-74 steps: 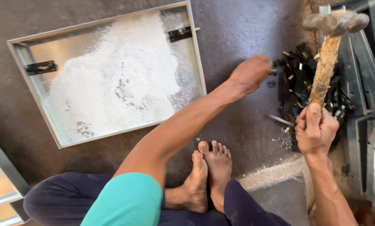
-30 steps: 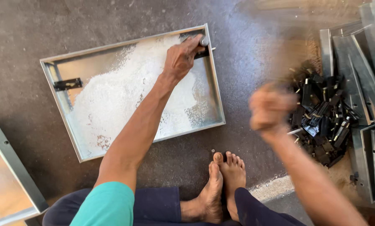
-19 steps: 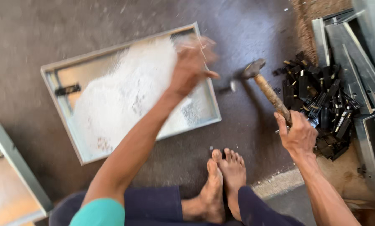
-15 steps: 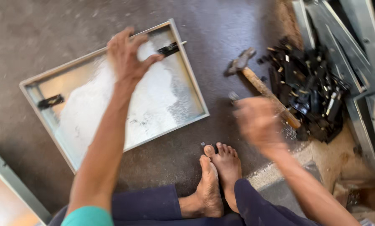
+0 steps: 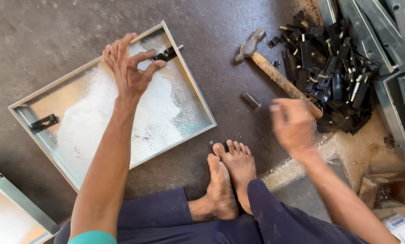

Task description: The person sits on the floor and uses a hammer to attach black metal brackets to a rectangular metal frame. They repeatedly position the brackets and strike them with the hammer to secure them in place.

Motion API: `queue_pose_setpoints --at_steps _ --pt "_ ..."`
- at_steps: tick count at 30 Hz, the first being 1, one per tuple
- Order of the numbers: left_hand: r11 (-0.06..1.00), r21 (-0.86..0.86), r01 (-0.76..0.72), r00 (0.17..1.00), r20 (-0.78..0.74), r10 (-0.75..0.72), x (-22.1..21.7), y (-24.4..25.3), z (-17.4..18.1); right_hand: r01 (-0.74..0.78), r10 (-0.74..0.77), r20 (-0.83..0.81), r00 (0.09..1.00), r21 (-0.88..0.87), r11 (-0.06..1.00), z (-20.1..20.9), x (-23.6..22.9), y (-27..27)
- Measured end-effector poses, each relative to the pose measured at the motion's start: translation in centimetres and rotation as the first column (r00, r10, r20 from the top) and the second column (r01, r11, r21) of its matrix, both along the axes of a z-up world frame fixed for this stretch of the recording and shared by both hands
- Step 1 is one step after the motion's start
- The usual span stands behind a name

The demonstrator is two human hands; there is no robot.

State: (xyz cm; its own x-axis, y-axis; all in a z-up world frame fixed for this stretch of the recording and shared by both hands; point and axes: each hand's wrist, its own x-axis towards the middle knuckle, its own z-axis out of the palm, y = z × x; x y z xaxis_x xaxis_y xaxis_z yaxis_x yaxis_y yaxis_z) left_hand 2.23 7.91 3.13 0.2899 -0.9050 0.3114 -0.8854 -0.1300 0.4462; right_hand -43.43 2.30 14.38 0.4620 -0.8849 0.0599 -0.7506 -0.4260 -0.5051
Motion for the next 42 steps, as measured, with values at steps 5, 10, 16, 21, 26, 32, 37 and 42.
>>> queue_pose_setpoints --at_steps 5,10,16,21,26,32,37,42 --pt "0.992 -0.115 0.050 0.989 0.144 -0.033 0.0 -0.1 -0.5 0.168 -0.168 -0.063 0.984 -0.012 0.986 -2.6 -7.5 1.3" --pt "0.999 0.028 -0.026 0.976 0.216 0.020 -5.8 8.2 2.4 0.259 -0.262 -0.042 0.964 -0.068 0.964 -5.0 -9.1 3.2" --pt "0.962 0.261 -0.076 0.986 -0.126 0.112 -12.5 20.0 7.5 0.271 -0.272 0.009 0.962 -0.118 0.955 -7.1 -11.2 2.5" --pt "0.977 0.154 -0.147 0.985 0.109 0.131 -17.2 21.0 10.9 0.188 -0.194 -0.078 0.978 -0.086 0.979 -5.9 -11.5 2.1" --pt "0.961 0.241 0.138 0.990 -0.023 -0.137 -23.0 17.7 10.9 0.152 -0.154 -0.068 0.986 -0.032 0.988 -5.8 -12.1 2.0" --pt "0.984 0.161 0.075 0.984 -0.170 -0.047 -22.0 17.3 11.6 0.102 -0.108 -0.218 0.970 -0.040 0.994 -6.6 -14.3 2.6" --pt "0.978 0.039 -0.204 0.976 0.084 0.200 -17.1 17.1 11.2 0.236 -0.262 0.059 0.963 0.277 0.931 -4.2 -11.8 4.4" --pt "0.896 0.432 -0.104 0.958 -0.197 0.206 -16.8 17.8 9.5 0.191 -0.230 0.095 0.968 0.310 0.931 -2.6 -6.4 5.6"
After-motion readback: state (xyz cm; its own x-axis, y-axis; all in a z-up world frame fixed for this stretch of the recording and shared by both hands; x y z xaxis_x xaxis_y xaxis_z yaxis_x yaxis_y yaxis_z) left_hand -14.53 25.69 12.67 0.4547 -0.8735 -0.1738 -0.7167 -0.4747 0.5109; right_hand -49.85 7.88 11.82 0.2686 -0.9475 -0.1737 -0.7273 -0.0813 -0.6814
